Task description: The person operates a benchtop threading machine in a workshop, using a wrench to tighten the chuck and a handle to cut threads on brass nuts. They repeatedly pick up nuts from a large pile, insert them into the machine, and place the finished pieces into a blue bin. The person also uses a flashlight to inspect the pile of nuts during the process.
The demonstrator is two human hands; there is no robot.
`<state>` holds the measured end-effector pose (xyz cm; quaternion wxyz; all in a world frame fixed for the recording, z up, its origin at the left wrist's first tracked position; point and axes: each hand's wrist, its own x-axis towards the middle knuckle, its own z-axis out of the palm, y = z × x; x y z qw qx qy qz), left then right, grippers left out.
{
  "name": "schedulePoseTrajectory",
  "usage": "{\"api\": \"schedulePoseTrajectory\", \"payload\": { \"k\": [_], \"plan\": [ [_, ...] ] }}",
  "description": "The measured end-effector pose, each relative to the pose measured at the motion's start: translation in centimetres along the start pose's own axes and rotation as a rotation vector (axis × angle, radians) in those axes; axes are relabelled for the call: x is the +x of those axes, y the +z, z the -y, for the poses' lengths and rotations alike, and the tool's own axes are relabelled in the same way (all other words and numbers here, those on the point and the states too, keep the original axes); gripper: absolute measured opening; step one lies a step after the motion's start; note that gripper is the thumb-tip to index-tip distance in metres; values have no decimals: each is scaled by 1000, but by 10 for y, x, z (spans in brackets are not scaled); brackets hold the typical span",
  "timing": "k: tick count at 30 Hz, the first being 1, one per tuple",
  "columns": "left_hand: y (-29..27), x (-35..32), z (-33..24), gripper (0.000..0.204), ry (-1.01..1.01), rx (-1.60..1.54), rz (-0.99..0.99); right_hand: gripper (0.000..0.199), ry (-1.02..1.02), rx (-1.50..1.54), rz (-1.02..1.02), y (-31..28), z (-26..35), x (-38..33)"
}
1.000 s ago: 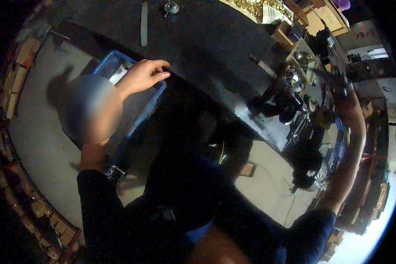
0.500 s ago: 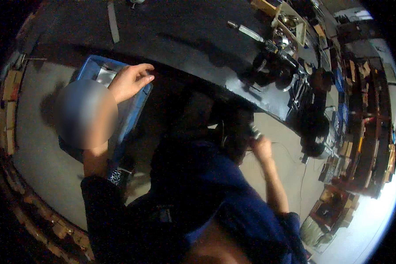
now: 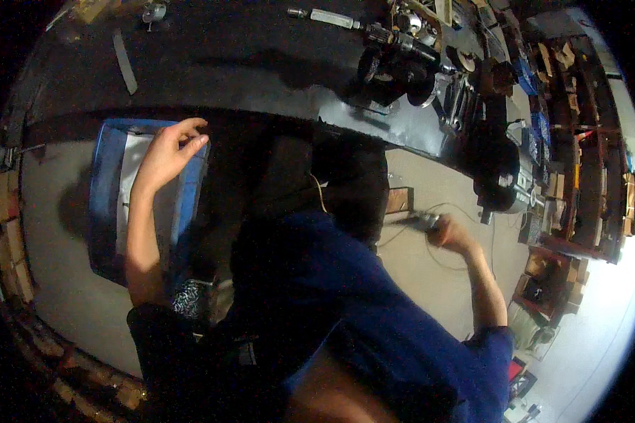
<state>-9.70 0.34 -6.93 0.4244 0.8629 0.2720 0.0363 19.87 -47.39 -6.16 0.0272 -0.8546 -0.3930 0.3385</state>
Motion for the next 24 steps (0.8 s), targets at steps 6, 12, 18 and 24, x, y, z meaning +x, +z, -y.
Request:
{"api": "schedulePoseTrajectory", "payload": {
  "k": [6, 12, 18, 24],
  "plan": [
    [2, 8, -14, 33, -34, -10, 70, 20, -11, 384, 104, -18, -9, -26],
    [10, 11, -17, 33, 9, -21, 76, 22, -41, 308, 291, -68, 72, -29],
    [15, 7, -10, 33, -26, -24, 94, 8, -167, 94, 31, -41, 91, 0],
    [29, 7, -5, 35, -35, -19, 119, 6, -575, -114, -178, 34, 88, 46]
  ]
}}
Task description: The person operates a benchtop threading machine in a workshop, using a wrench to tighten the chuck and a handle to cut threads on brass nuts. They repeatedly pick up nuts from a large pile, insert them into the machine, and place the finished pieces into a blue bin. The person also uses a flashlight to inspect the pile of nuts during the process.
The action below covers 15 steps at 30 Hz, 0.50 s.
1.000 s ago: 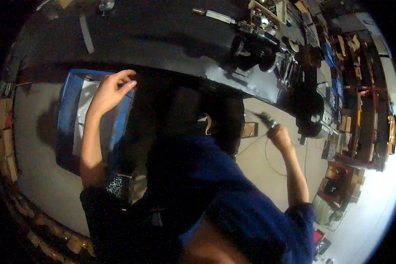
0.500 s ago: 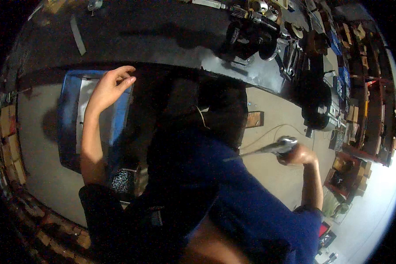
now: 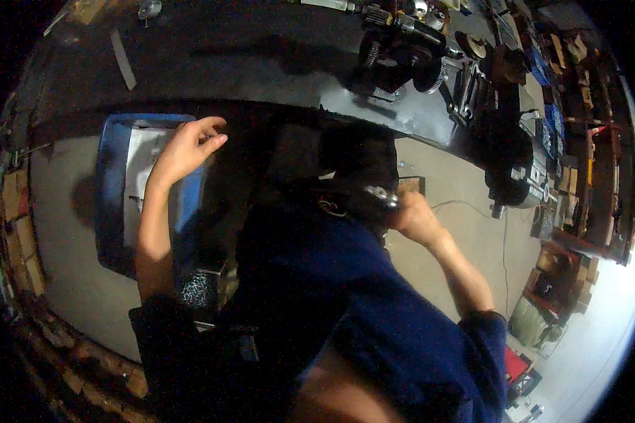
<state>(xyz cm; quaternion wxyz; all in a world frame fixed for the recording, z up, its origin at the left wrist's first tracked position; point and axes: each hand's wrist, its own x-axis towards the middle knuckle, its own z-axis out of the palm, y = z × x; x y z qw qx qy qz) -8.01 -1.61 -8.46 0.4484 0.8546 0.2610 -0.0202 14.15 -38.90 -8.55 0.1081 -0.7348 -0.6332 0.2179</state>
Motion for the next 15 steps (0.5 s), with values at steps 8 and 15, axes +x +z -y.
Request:
{"api": "schedulePoseTrajectory", "payload": {
  "k": [8, 15],
  "plan": [
    [2, -3, -6, 35, 5, 42, -1, 16, 487, -13, 128, -30, -21, -16],
    [11, -2, 8, 35, -73, 36, 98, 14, 826, 318, 265, -52, -43, -97]
  ]
}}
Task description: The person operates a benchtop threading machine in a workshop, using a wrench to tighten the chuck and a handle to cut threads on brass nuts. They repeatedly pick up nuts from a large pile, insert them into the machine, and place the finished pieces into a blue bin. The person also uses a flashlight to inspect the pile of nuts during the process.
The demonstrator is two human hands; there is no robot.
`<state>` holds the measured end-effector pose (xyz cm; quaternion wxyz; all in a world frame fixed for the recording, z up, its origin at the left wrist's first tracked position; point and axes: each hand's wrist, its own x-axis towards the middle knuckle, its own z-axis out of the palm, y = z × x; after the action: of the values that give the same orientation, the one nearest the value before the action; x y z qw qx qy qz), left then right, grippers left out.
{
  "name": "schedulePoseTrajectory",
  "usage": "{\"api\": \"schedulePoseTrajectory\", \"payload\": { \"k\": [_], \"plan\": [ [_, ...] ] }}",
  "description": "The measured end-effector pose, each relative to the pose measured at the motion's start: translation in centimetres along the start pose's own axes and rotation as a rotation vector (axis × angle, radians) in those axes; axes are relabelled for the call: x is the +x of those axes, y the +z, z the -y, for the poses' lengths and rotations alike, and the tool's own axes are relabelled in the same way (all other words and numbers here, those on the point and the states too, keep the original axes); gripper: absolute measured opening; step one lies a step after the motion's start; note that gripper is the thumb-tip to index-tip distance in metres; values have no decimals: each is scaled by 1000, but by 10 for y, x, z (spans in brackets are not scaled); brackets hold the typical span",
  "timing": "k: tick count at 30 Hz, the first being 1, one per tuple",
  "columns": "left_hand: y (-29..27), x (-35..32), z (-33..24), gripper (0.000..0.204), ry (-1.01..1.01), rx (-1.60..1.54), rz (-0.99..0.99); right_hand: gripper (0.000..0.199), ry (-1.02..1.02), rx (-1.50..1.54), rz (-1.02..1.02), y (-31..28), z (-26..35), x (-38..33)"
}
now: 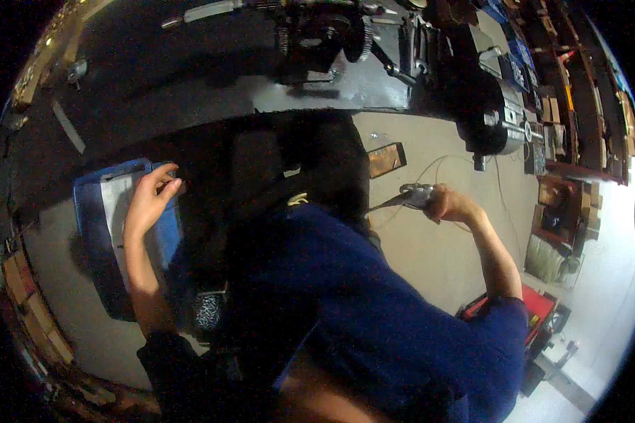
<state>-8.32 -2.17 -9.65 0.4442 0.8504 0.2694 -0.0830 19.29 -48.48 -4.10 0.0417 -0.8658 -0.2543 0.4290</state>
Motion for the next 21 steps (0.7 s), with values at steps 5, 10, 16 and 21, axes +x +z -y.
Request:
{"api": "schedulePoseTrajectory", "payload": {
  "k": [5, 10, 16, 21],
  "plan": [
    [4, 13, -17, 36, 18, -1, 25, 18, 53, 28, -146, -3, -3, 7],
    [1, 17, -34, 36, -36, -18, 67, 16, 73, 86, -120, -6, -15, 11],
    [-1, 9, 47, 41, 273, -205, 208, 16, -18, 5, 41, -9, -17, 1],
    [6, 9, 13, 33, 148, -245, 100, 17, 40, 74, -17, -11, 1, 6]
  ]
}}
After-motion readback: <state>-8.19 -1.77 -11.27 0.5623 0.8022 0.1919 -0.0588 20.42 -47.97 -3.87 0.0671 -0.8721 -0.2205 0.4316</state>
